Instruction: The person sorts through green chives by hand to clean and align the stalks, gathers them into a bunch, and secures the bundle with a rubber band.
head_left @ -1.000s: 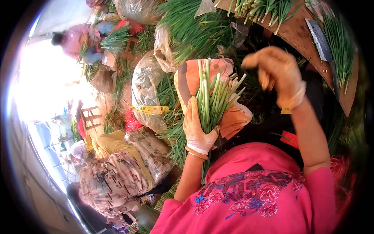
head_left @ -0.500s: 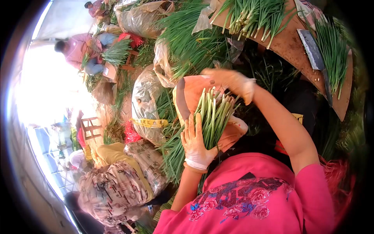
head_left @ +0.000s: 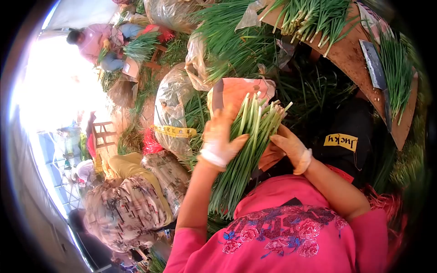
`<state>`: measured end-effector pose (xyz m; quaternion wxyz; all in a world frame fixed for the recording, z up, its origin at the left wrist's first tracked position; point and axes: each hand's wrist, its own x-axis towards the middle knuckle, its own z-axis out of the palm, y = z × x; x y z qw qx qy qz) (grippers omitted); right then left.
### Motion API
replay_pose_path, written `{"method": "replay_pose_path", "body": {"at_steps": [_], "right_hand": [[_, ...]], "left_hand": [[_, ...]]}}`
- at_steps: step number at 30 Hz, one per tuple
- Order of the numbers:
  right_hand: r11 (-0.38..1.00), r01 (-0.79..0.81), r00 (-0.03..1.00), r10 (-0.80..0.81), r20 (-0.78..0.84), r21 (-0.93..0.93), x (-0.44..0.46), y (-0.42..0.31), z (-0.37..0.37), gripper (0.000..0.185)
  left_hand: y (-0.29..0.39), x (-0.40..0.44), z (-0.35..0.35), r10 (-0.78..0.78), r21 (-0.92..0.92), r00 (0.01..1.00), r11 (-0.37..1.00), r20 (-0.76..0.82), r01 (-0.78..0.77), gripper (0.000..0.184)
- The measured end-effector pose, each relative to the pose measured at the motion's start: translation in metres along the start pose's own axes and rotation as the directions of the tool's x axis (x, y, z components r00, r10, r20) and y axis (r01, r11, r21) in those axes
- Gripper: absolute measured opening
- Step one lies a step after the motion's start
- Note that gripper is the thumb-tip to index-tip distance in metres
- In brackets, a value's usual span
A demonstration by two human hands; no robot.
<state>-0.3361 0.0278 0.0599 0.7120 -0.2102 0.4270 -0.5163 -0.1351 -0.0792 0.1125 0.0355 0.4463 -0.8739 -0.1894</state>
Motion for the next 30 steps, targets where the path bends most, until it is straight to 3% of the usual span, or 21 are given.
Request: {"method": "replay_pose_path", "body": {"at_steps": [1, 2, 4, 5, 6, 8, 9, 10, 12, 13, 15, 16, 17, 18, 20, 21, 22, 24, 25, 29, 30], "right_hand": [[0.980, 0.109, 0.992, -0.098, 0.073, -0.168, 0.011, 0.016, -0.010, 0.058], [0.984, 0.127, 0.991, -0.121, 0.050, -0.125, 0.017, 0.022, -0.011, 0.053], [0.985, 0.167, 0.986, -0.167, 0.004, -0.042, 0.029, 0.035, -0.012, 0.043], [0.989, 0.090, 0.995, -0.084, -0.060, 0.113, 0.018, 0.013, 0.001, 0.041], [0.963, 0.015, 0.994, 0.015, -0.109, 0.270, 0.011, 0.002, 0.009, 0.040], [0.911, -0.049, 0.991, 0.095, -0.093, 0.410, 0.010, 0.006, -0.007, 0.042], [0.899, -0.085, 0.993, 0.111, -0.037, 0.429, 0.011, 0.013, -0.017, 0.049], [0.887, -0.117, 0.992, 0.121, 0.019, 0.446, 0.016, 0.019, -0.025, 0.056], [0.902, -0.132, 0.991, 0.106, 0.086, 0.412, 0.017, 0.006, -0.024, 0.052], [0.908, -0.140, 0.988, 0.101, 0.119, 0.396, 0.017, 0.002, -0.024, 0.050], [0.963, 0.097, 0.995, -0.093, -0.028, 0.253, 0.025, 0.011, -0.020, 0.052], [0.954, 0.070, 0.997, -0.074, 0.002, 0.292, 0.023, 0.011, -0.025, 0.052], [0.943, 0.042, 0.998, -0.055, 0.031, 0.329, 0.021, 0.007, -0.025, 0.052], [0.893, -0.119, 0.992, 0.087, 0.092, 0.435, 0.020, -0.005, -0.027, 0.050], [0.862, 0.015, 1.000, -0.011, -0.012, 0.506, 0.024, -0.012, -0.027, 0.050], [0.876, 0.056, 0.986, -0.125, 0.114, 0.478, 0.030, -0.019, -0.029, 0.050], [0.852, 0.048, 0.997, -0.076, 0.031, 0.521, 0.028, -0.024, -0.031, 0.048], [0.823, 0.034, 0.998, -0.055, 0.020, 0.567, 0.036, -0.014, -0.044, 0.046], [0.819, 0.023, 1.000, -0.026, -0.003, 0.574, 0.038, -0.008, -0.049, 0.046], [0.843, 0.055, 0.989, 0.027, -0.145, 0.535, 0.037, -0.004, -0.074, 0.047], [0.857, 0.081, 0.980, 0.024, -0.195, 0.510, 0.033, -0.010, -0.079, 0.047]], "left_hand": [[0.014, 0.003, 0.010, -0.027, 0.153, 0.999, 0.988, 0.028, 0.023, 0.095], [0.021, 0.003, 0.016, 0.059, -0.089, 0.998, 0.994, -0.019, -0.060, 0.093], [0.037, -0.003, 0.016, 0.087, -0.218, 0.996, 0.973, 0.034, -0.077, 0.092], [0.034, -0.003, 0.016, 0.132, -0.319, 0.989, 0.936, -0.067, -0.147, 0.083], [0.027, -0.002, 0.019, 0.045, -0.574, 0.999, 0.818, -0.006, -0.040, 0.079], [0.007, 0.003, 0.020, -0.066, -0.909, 0.984, 0.377, 0.164, 0.177, 0.071], [0.011, 0.004, -0.007, -0.076, -0.873, 0.877, 0.088, 0.474, 0.479, 0.064], [0.007, 0.006, -0.002, -0.030, -0.885, 0.893, 0.115, 0.450, 0.450, 0.065], [0.006, 0.012, 0.004, 0.068, -0.905, 0.912, 0.169, 0.405, 0.390, 0.067], [0.012, 0.011, 0.007, 0.092, -0.911, 0.928, 0.245, 0.362, 0.331, 0.072], [0.021, 0.013, 0.007, 0.181, -0.858, 0.939, 0.483, 0.292, 0.173, 0.065], [0.024, 0.014, 0.004, 0.227, -0.808, 0.938, 0.583, 0.263, 0.086, 0.062], [0.036, 0.021, -0.029, 0.091, -0.727, 0.875, 0.600, 0.476, 0.333, 0.053], [0.026, 0.026, -0.022, 0.014, -0.731, 0.874, 0.556, 0.486, 0.397, 0.041], [0.025, 0.034, -0.027, -0.072, -0.697, 0.726, 0.226, 0.684, 0.680, 0.037], [0.017, 0.040, -0.011, -0.025, -0.735, 0.747, 0.157, 0.664, 0.659, 0.035], [0.011, 0.042, 0.002, -0.032, -0.730, 0.736, 0.104, 0.676, 0.675, 0.035], [0.015, 0.049, 0.009, -0.036, -0.709, 0.709, 0.001, 0.704, 0.705, 0.036], [0.019, 0.051, 0.006, 0.012, -0.684, 0.683, 0.003, 0.730, 0.730, 0.039], [0.023, 0.053, 0.025, -0.031, -0.682, 0.759, 0.415, 0.651, 0.602, 0.041], [0.022, 0.051, 0.025, -0.028, -0.693, 0.748, 0.354, 0.663, 0.628, 0.041]]}}
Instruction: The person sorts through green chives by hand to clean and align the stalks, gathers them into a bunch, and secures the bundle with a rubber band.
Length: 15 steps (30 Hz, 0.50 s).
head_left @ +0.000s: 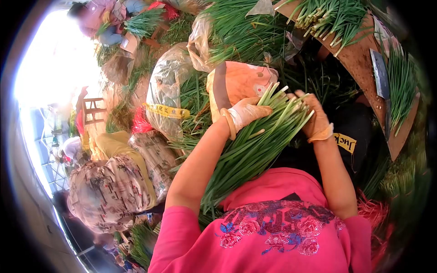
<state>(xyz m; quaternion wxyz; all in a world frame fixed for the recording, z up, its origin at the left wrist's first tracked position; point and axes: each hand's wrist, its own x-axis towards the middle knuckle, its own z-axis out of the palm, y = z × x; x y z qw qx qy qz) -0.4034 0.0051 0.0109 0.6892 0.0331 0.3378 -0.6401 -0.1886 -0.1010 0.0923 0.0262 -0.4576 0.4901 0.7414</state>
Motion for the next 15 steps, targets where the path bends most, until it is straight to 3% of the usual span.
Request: {"method": "replay_pose_path", "body": {"at_steps": [1, 2, 4, 6, 7, 8, 9, 11, 14, 15], "right_hand": [[0.995, 0.048, 0.986, -0.060, -0.154, -0.084, -0.003, -0.013, -0.003, 0.047], [0.976, 0.192, 0.940, -0.214, -0.265, -0.106, -0.002, -0.025, -0.014, 0.042], [0.702, 0.458, 0.855, -0.517, 0.053, -0.544, -0.019, -0.031, 0.009, 0.032], [0.200, 0.654, 0.681, -0.576, 0.453, -0.729, -0.050, -0.039, 0.056, 0.026], [-0.097, 0.576, 0.716, -0.418, 0.559, -0.811, -0.061, -0.039, 0.082, 0.019], [-0.241, 0.628, 0.670, -0.318, 0.671, -0.740, -0.060, -0.026, 0.097, 0.016], [-0.576, 0.602, 0.573, -0.171, 0.802, -0.553, -0.065, -0.016, 0.109, 0.010], [-0.671, 0.582, 0.665, 0.066, 0.744, -0.460, -0.056, 0.009, 0.116, 0.011], [-0.695, 0.637, 0.704, 0.346, 0.620, -0.335, -0.045, 0.027, 0.122, 0.011], [-0.689, 0.655, 0.678, 0.356, 0.643, -0.310, -0.042, 0.030, 0.122, 0.009]], "left_hand": [[-0.002, -0.002, -0.001, -0.016, -0.067, 1.000, 0.998, 0.012, 0.017, 0.041], [-0.003, -0.004, -0.001, -0.032, -0.134, 0.999, 0.990, 0.025, 0.035, 0.042], [0.001, -0.010, 0.000, -0.039, -0.143, 0.999, 0.989, 0.019, 0.042, 0.041], [0.004, -0.015, 0.001, -0.059, -0.160, 0.998, 0.985, 0.008, 0.060, 0.039], [0.005, -0.015, 0.002, -0.069, -0.169, 0.998, 0.983, 0.002, 0.069, 0.038], [0.006, -0.014, 0.002, -0.078, -0.176, 0.997, 0.981, -0.003, 0.077, 0.037], [0.001, -0.009, -0.001, -0.018, -0.128, 1.000, 0.992, 0.005, 0.019, 0.035], [-0.015, 0.006, -0.010, 0.100, -0.036, 0.994, 0.994, 0.030, -0.099, 0.032], [0.001, -0.007, -0.005, -0.051, -0.029, 0.998, 0.998, -0.030, 0.050, 0.030], [-0.005, -0.004, -0.007, -0.025, -0.057, 0.999, 0.998, -0.025, 0.024, 0.029]]}}
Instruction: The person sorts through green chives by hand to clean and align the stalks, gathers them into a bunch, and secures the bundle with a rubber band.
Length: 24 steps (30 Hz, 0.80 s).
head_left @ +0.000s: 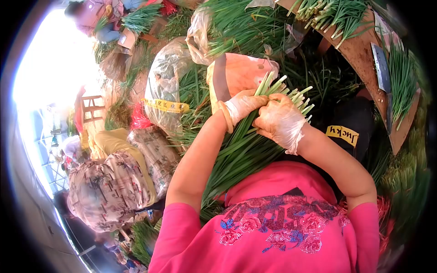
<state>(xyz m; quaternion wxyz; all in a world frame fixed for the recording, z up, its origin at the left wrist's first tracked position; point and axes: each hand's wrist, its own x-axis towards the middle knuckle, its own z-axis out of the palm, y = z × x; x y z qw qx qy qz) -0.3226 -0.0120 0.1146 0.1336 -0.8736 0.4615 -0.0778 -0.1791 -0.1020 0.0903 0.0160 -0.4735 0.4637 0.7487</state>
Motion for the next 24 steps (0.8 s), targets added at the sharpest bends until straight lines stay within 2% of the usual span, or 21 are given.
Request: {"method": "replay_pose_path", "body": {"at_steps": [2, 5, 7, 9, 11, 12, 13, 15, 16, 17, 19, 22, 24], "right_hand": [[0.998, 0.057, 0.998, -0.058, -0.037, -0.021, 0.004, 0.001, 0.002, 0.012], [0.966, 0.118, 0.982, -0.148, -0.117, -0.232, 0.002, 0.010, -0.009, 0.008], [0.983, 0.045, 0.996, -0.058, -0.066, -0.175, 0.001, 0.027, -0.025, 0.003], [0.999, 0.022, 0.973, -0.030, -0.227, -0.038, -0.004, 0.042, -0.037, 0.009], [0.991, -0.046, 0.992, 0.030, -0.121, -0.126, -0.008, 0.062, -0.038, 0.012], [0.980, -0.140, 0.980, 0.117, -0.164, -0.140, -0.009, 0.066, -0.037, 0.011], [0.989, -0.146, 0.931, 0.138, -0.337, 0.003, -0.013, 0.076, -0.036, 0.017], [0.895, -0.170, 0.803, 0.369, -0.469, 0.413, -0.024, 0.102, -0.035, 0.021], [0.857, -0.200, 0.768, 0.438, -0.467, 0.475, -0.034, 0.117, -0.029, 0.029], [0.784, -0.323, 0.745, 0.556, -0.369, 0.530, -0.045, 0.126, -0.023, 0.040], [0.558, -0.207, 0.651, 0.691, -0.313, 0.803, -0.052, 0.146, 0.007, 0.050], [0.473, -0.052, 0.556, 0.746, -0.368, 0.880, -0.034, 0.155, 0.034, 0.057], [0.474, 0.114, 0.645, 0.633, -0.428, 0.873, -0.020, 0.168, 0.034, 0.060]], "left_hand": [[0.002, -0.004, 0.001, 0.025, -0.011, 1.000, 1.000, -0.011, -0.025, 0.029], [0.000, -0.004, 0.000, 0.075, -0.092, 0.996, 0.993, 0.042, -0.071, 0.029], [-0.004, -0.004, -0.003, 0.090, -0.156, 0.993, 0.985, 0.071, -0.078, 0.029], [-0.007, -0.005, -0.007, 0.081, -0.199, 0.993, 0.978, 0.083, -0.063, 0.030], [-0.005, -0.006, -0.010, 0.071, -0.181, 0.990, 0.982, 0.122, -0.048, 0.033], [-0.005, -0.007, -0.012, 0.085, -0.179, 0.987, 0.982, 0.137, -0.059, 0.034], [-0.006, -0.006, -0.013, 0.099, -0.177, 0.984, 0.982, 0.150, -0.072, 0.035], [-0.009, -0.007, -0.014, 0.094, -0.185, 0.984, 0.981, 0.149, -0.065, 0.037], [-0.008, -0.008, -0.013, 0.075, -0.169, 0.988, 0.984, 0.136, -0.051, 0.037], [-0.006, -0.009, -0.013, 0.055, -0.153, 0.991, 0.988, 0.124, -0.036, 0.037], [-0.007, -0.005, -0.015, 0.103, -0.130, 0.984, 0.988, 0.144, -0.084, 0.037], [-0.008, -0.007, -0.011, 0.107, -0.154, 0.986, 0.984, 0.124, -0.087, 0.038], [-0.011, -0.004, -0.012, 0.117, -0.114, 0.987, 0.988, 0.106, -0.105, 0.040]]}}
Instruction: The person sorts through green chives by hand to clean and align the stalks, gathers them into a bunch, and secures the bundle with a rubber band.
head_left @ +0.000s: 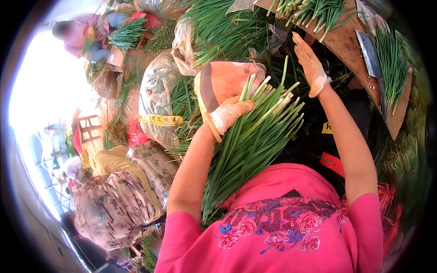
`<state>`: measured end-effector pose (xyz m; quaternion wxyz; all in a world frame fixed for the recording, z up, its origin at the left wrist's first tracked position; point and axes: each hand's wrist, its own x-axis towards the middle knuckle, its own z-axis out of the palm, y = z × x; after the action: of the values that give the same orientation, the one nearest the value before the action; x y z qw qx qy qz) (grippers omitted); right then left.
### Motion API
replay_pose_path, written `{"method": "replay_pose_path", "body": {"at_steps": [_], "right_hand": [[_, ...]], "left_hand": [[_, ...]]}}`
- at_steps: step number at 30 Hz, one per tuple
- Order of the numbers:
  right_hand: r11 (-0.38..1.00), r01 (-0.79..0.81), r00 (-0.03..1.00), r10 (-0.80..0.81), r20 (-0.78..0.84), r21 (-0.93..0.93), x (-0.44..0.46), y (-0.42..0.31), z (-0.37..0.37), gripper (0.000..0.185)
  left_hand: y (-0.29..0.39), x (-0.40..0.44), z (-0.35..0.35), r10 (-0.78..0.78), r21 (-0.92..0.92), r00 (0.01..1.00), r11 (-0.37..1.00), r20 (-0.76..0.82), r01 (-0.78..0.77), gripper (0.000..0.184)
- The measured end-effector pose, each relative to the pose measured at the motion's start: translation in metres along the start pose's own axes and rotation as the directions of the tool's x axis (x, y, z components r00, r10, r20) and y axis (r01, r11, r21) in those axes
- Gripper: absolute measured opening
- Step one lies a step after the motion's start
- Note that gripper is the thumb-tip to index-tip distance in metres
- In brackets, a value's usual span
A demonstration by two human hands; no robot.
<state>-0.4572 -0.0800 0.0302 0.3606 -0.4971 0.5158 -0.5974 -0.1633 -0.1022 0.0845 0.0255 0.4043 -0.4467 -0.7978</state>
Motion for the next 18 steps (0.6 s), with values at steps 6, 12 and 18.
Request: {"method": "replay_pose_path", "body": {"at_steps": [6, 12, 18], "right_hand": [[0.767, -0.576, 0.718, 0.640, 0.273, -0.283, 0.023, -0.048, 0.004, 0.027], [0.846, -0.524, 0.743, 0.511, 0.431, -0.099, -0.007, -0.080, 0.004, 0.027], [0.935, -0.355, 0.926, 0.355, 0.127, -0.024, -0.052, -0.097, 0.002, 0.032]], "left_hand": [[0.000, -0.003, -0.002, -0.001, -0.010, 1.000, 1.000, -0.003, 0.001, 0.041], [0.008, -0.006, 0.000, -0.008, -0.016, 1.000, 1.000, 0.017, 0.009, 0.040], [0.004, -0.002, -0.006, -0.067, -0.112, 0.998, 0.992, 0.002, 0.067, 0.040]]}}
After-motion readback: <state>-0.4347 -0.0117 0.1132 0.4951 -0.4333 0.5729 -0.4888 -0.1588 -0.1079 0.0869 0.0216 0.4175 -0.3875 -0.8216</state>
